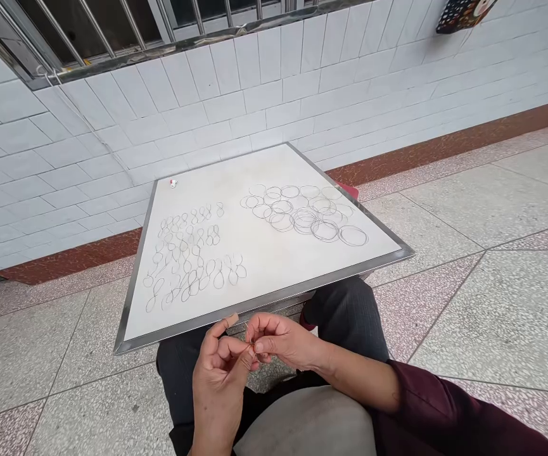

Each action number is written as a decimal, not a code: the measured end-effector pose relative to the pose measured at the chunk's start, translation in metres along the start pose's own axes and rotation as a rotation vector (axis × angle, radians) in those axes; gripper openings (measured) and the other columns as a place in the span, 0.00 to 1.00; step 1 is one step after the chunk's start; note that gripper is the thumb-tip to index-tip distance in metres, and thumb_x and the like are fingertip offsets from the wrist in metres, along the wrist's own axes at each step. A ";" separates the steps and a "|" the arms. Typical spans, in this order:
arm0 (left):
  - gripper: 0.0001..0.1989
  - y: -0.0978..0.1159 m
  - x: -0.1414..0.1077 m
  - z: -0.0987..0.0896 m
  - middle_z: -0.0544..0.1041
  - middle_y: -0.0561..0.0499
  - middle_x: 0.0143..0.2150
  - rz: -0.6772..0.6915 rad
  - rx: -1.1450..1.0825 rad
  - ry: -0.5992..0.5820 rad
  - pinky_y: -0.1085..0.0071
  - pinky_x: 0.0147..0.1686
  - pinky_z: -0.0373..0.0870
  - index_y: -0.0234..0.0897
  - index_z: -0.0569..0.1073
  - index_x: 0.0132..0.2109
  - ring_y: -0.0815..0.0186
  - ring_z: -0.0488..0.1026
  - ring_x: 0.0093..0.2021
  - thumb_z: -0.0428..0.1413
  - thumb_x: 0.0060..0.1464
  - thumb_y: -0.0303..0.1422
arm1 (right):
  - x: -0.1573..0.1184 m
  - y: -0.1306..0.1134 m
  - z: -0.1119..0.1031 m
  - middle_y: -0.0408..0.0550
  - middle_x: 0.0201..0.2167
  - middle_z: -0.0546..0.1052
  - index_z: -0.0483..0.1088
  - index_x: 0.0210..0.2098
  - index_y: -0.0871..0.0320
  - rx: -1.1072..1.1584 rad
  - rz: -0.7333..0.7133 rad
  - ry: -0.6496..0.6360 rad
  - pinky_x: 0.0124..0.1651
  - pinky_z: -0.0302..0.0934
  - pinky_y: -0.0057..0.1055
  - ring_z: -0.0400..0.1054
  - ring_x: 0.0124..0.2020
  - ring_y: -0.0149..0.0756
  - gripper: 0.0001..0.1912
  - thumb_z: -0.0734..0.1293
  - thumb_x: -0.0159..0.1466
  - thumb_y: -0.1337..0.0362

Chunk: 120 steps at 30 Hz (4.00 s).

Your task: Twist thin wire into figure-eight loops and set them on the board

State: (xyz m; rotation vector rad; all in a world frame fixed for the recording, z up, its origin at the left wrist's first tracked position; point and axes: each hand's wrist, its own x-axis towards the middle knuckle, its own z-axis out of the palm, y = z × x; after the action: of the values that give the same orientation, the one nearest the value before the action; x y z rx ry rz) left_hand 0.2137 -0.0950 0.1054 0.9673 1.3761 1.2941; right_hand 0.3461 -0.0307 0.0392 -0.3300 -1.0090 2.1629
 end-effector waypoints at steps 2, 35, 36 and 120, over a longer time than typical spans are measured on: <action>0.26 0.000 0.000 -0.001 0.76 0.58 0.24 -0.019 -0.004 -0.026 0.70 0.33 0.73 0.38 0.67 0.56 0.67 0.74 0.26 0.64 0.50 0.34 | -0.001 -0.001 0.000 0.41 0.25 0.74 0.70 0.36 0.60 0.016 0.018 -0.004 0.27 0.54 0.24 0.67 0.24 0.26 0.15 0.76 0.57 0.59; 0.39 -0.022 0.011 -0.002 0.79 0.56 0.30 0.181 0.508 0.120 0.62 0.39 0.73 0.44 0.57 0.69 0.62 0.77 0.30 0.61 0.52 0.37 | 0.001 0.002 0.011 0.36 0.21 0.64 0.63 0.28 0.57 -0.400 0.010 0.374 0.25 0.50 0.26 0.55 0.21 0.25 0.18 0.72 0.59 0.51; 0.38 -0.024 0.012 -0.002 0.79 0.55 0.30 0.189 0.512 0.133 0.62 0.40 0.73 0.43 0.57 0.68 0.61 0.77 0.30 0.61 0.52 0.36 | 0.002 0.005 0.010 0.36 0.21 0.64 0.63 0.29 0.57 -0.391 0.012 0.389 0.25 0.50 0.26 0.55 0.21 0.25 0.19 0.72 0.58 0.50; 0.31 -0.056 0.019 -0.019 0.80 0.44 0.39 -0.289 -0.041 -0.050 0.64 0.38 0.75 0.36 0.71 0.58 0.59 0.77 0.41 0.64 0.49 0.43 | 0.013 0.007 -0.017 0.42 0.31 0.72 0.72 0.34 0.57 -0.432 0.025 0.343 0.38 0.58 0.29 0.64 0.32 0.30 0.10 0.70 0.59 0.58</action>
State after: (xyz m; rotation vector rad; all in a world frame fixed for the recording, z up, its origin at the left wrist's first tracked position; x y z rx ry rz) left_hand 0.1950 -0.0872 0.0467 0.7366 1.3880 1.0690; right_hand 0.3423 -0.0148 0.0235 -0.8867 -1.2628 1.8084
